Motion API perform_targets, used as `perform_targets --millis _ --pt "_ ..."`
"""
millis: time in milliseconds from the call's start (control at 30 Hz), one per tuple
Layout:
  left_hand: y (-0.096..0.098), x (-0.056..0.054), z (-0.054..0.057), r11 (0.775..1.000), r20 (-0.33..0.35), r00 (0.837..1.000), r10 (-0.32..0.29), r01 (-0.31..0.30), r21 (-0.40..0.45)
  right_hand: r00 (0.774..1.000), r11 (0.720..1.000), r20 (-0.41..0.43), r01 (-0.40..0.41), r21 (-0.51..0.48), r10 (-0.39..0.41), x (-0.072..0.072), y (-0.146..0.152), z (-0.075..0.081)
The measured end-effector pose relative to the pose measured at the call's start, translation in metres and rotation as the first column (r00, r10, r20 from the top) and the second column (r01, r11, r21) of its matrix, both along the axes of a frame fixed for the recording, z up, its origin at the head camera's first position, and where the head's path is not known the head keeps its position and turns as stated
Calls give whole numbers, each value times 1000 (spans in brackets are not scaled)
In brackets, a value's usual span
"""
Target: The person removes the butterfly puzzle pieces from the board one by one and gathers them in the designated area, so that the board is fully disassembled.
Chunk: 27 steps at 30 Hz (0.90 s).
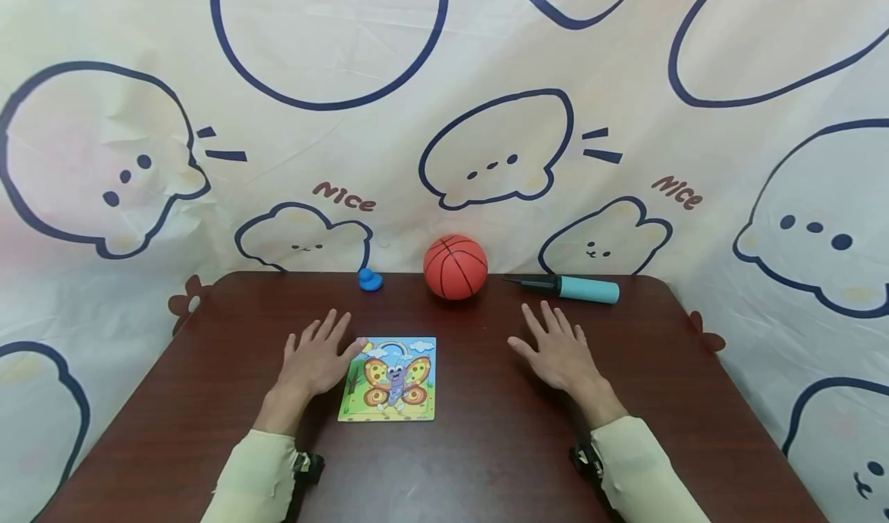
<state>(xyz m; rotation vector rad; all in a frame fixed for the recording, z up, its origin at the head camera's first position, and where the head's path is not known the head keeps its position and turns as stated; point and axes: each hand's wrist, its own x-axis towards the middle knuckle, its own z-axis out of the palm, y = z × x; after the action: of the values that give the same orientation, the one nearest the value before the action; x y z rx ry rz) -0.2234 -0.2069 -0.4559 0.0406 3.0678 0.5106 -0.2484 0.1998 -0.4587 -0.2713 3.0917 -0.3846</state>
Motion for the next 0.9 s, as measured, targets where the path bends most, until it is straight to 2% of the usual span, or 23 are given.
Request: perform_targets --millis 133,467,767,900 --pt "4 2 0 1000 11 1000 -16 16 -5 1000 1000 0 -13 -7 13 1 -7 1" --pt "6 7 -4 999 116 992 -52 51 13 998 996 8 -68 -50 68 1 -37 1" --pt "7 13 -5 996 138 988 -68 58 69 992 988 61 -101 -115 109 -1 -68 0" --pt "9 18 -3 996 153 986 -72 62 67 988 984 77 -122 -132 133 -2 -80 -4"
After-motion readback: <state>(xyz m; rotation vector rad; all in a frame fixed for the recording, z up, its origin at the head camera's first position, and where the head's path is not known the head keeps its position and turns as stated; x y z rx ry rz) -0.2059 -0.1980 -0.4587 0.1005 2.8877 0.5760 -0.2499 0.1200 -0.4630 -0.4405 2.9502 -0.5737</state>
